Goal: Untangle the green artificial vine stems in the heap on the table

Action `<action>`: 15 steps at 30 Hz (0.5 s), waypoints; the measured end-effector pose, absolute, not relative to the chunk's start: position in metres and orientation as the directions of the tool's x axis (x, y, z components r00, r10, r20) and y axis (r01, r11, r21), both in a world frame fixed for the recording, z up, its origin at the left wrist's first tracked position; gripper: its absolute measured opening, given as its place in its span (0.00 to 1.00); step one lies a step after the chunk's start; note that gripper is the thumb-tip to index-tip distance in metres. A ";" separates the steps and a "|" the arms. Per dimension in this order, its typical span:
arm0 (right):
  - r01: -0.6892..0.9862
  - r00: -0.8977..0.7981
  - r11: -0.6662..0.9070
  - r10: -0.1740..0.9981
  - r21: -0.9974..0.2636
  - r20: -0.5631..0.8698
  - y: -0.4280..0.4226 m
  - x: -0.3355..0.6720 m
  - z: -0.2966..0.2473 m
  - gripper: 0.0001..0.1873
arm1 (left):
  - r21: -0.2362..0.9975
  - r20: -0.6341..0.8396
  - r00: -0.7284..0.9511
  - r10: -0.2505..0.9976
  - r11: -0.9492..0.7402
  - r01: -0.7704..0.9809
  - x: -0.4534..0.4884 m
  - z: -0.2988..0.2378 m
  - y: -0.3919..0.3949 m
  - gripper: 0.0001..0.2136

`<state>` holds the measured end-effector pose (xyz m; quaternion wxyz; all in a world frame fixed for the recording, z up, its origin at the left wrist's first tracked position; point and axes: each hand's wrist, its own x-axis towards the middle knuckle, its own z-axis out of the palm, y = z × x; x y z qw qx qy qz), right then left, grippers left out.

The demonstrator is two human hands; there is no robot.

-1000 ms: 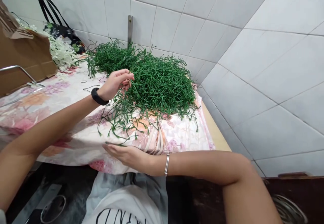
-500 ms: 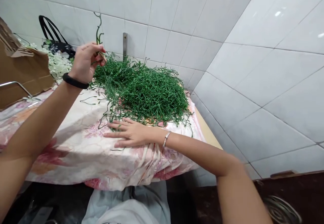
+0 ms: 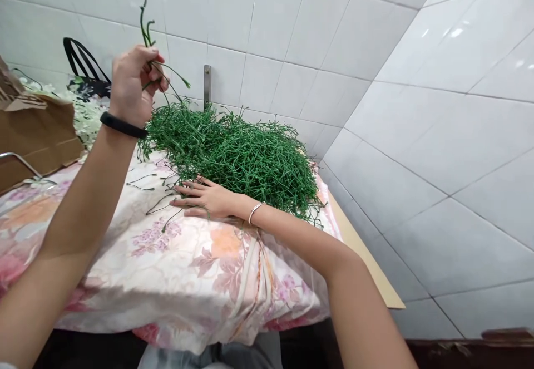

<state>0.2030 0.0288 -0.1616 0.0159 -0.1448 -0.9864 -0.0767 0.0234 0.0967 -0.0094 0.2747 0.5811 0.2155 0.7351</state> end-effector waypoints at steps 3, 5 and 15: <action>0.298 -0.955 0.940 0.294 0.165 0.047 0.054 0.196 -0.157 0.25 | 0.656 0.717 -0.199 0.668 -0.743 -0.130 0.021 -0.008 0.096 0.05; 0.319 -0.948 0.928 0.317 0.191 0.040 0.071 0.190 -0.151 0.24 | 0.654 0.716 -0.223 0.662 -0.747 -0.117 0.019 -0.005 0.094 0.05; 0.358 -0.929 0.918 0.369 0.173 -0.036 0.090 0.182 -0.154 0.26 | 0.596 0.756 -0.270 0.596 -0.798 -0.094 0.006 0.002 0.088 0.07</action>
